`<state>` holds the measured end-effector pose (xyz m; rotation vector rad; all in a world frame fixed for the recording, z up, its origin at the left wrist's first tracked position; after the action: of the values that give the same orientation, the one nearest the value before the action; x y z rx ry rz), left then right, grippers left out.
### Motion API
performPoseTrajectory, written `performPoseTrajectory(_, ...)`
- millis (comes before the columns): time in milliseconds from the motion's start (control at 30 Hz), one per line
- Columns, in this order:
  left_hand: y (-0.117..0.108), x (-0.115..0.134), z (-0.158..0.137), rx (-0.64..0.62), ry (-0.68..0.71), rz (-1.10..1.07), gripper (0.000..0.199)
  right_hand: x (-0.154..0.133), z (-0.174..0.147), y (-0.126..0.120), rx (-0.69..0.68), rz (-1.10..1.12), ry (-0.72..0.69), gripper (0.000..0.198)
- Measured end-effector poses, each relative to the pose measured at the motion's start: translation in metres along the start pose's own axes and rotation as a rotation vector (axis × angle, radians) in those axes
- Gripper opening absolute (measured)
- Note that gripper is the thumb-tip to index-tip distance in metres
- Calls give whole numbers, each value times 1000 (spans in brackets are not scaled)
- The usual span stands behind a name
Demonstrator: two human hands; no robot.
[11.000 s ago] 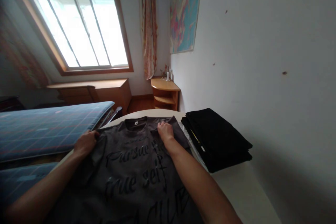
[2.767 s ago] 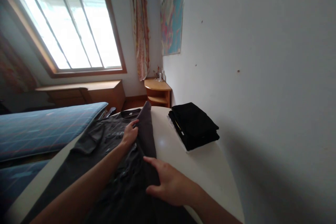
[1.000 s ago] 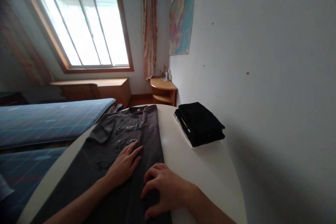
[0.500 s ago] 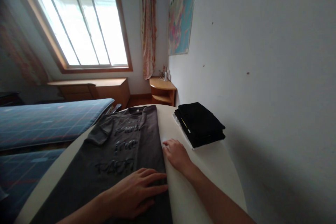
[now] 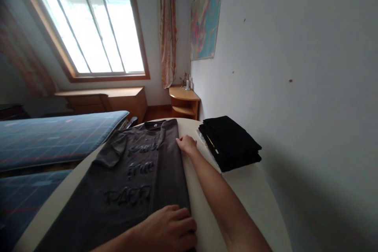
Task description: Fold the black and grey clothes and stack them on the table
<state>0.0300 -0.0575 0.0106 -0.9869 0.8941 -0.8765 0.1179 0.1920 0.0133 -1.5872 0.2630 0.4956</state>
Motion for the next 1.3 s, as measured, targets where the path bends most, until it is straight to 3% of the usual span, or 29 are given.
performPoseTrajectory(167, 9, 0, 7, 48, 7, -1, 16, -8, 9, 6, -9, -43, 23, 32)
performPoseTrajectory(367, 29, 11, 25, 105, 34, -13, 20, 4, 1, -6, 9, -129, 59, 34)
performPoseTrajectory(667, 59, 45, 79, 96, 25, -40, 26, 31, -27, -30, 77, -258, 59, 42)
performPoseTrajectory(800, 53, 49, 83, 48, 51, -51, 25, 32, -39, -33, 130, -289, -41, 48)
performPoseTrajectory(967, 16, 26, 50, 77, 50, -136, 15, 26, -43, -21, 80, -256, -229, 42)
performPoseTrajectory(1033, 4, 1, 29, 38, -100, -174, 13, 23, -43, -12, 55, -233, -230, 51)
performPoseTrajectory(1200, -4, -90, -45, 91, -838, -42, 22, 12, -43, 6, 36, -186, -134, 61)
performPoseTrajectory(1300, 0, -134, -99, 84, -1178, 114, 30, 3, -43, 9, 83, -148, -62, 61)
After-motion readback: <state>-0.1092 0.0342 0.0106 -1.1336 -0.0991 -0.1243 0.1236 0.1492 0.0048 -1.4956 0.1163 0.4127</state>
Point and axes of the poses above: each hand's wrist, its own z-axis towards the middle knuckle, its own y-axis out of the palm, x = y × z, the point moved 1 cm from there along z, towards the middle knuckle, and after that the axes turned 3 degrees about z, right-handed, at the moved point
